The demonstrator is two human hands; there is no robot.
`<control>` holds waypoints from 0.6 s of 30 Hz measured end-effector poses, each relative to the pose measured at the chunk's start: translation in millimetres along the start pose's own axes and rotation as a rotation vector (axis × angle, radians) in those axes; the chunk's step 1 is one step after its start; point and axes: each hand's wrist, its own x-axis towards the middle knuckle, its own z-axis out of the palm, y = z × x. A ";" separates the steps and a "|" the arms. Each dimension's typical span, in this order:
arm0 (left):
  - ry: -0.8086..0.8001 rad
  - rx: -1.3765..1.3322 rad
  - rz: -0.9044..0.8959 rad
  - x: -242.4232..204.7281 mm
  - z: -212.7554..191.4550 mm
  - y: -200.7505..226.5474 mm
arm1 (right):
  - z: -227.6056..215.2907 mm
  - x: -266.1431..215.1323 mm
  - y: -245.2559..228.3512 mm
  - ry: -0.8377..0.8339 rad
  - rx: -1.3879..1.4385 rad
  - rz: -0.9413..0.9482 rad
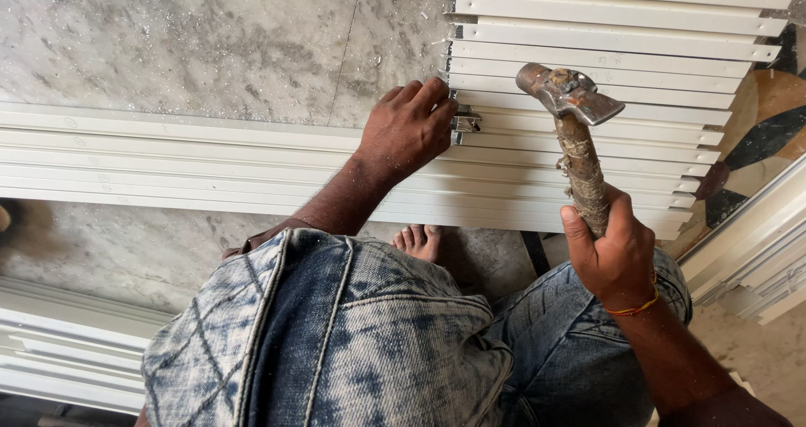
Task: The person uses a hammer to tap metal clips onto the ends of white PVC profiles. They repeatedly pick up profiles, align the clips, and hammer them into place while kneeling on the floor.
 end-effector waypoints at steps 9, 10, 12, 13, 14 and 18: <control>-0.016 -0.015 -0.033 0.7 0.9 -0.3 | -3.0 0.0 0.3 -0.011 -0.007 -0.009; -0.008 -0.020 -0.026 1.2 0.5 -0.5 | -3.0 0.9 0.5 -0.007 -0.003 -0.024; 0.005 -0.030 -0.013 1.0 -0.9 -1.4 | -2.6 1.9 1.0 -0.003 0.006 -0.053; 0.005 -0.031 -0.012 0.4 -1.5 -1.9 | -2.1 2.0 1.5 0.000 0.001 -0.062; 0.004 -0.034 -0.010 0.2 -1.5 -1.8 | -2.3 1.4 2.5 0.003 -0.006 -0.069; -0.011 -0.032 -0.013 -0.5 -0.2 -1.2 | -1.6 -2.5 8.0 -0.001 -0.002 -0.091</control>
